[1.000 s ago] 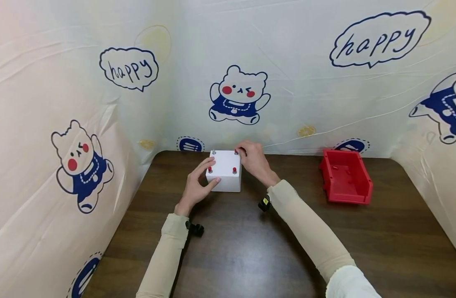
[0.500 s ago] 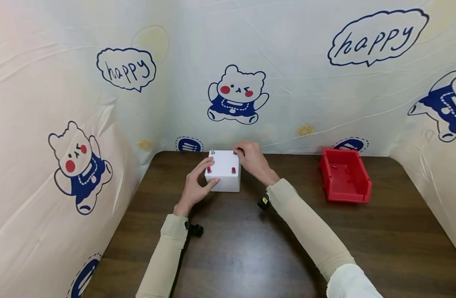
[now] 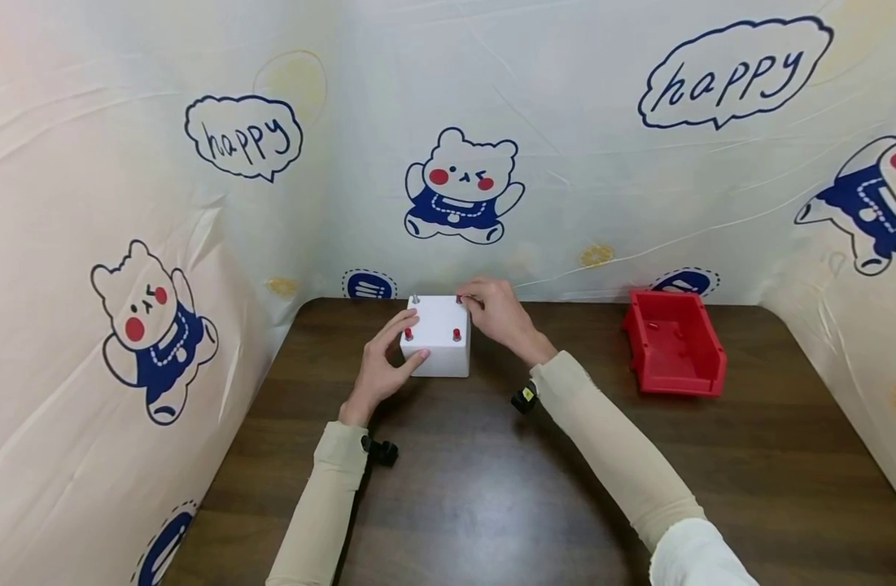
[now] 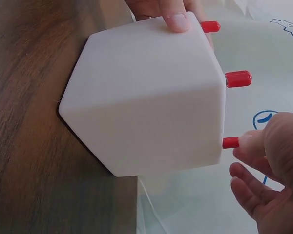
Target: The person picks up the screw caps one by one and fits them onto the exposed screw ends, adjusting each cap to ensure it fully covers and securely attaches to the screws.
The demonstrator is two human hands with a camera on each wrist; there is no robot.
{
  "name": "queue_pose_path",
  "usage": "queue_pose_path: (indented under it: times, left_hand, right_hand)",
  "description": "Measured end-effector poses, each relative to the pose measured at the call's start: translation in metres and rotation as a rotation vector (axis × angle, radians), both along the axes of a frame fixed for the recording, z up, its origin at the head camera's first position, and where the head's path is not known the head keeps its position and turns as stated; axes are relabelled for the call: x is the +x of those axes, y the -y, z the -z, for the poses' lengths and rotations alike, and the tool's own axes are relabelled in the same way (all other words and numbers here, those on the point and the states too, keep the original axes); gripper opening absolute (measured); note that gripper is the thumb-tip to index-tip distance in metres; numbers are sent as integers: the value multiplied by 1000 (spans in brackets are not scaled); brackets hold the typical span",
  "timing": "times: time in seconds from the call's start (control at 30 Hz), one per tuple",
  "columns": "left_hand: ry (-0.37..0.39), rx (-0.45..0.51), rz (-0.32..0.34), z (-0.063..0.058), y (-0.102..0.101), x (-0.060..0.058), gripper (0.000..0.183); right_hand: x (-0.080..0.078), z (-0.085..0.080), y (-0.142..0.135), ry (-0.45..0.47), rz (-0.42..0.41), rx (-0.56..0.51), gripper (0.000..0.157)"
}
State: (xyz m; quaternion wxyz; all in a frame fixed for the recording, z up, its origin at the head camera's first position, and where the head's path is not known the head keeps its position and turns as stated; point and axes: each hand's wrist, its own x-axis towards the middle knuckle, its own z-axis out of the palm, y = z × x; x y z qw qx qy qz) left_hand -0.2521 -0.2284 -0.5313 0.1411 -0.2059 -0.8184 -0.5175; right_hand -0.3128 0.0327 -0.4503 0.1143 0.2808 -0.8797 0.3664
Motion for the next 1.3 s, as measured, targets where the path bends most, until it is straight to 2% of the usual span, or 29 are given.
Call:
queue_pose_path:
  times: [0.37,0.77,1.0,1.3]
  left_hand:
    - [9,-9,-13,0,2,-4,58]
    - [15,-16,-11,1,2,-4,58]
    - [14,-13,-10,-1,0,-2,58]
    - [34,-17,-23,-1,0,0,57]
  right_hand:
    - [6,-3,-7,16,22,-70,21]
    - [13,3,-22,-14,11,-87,21]
    - [24,5,-32,-21,54,-112,21]
    - [39,16,-45,-65,99,-155,19]
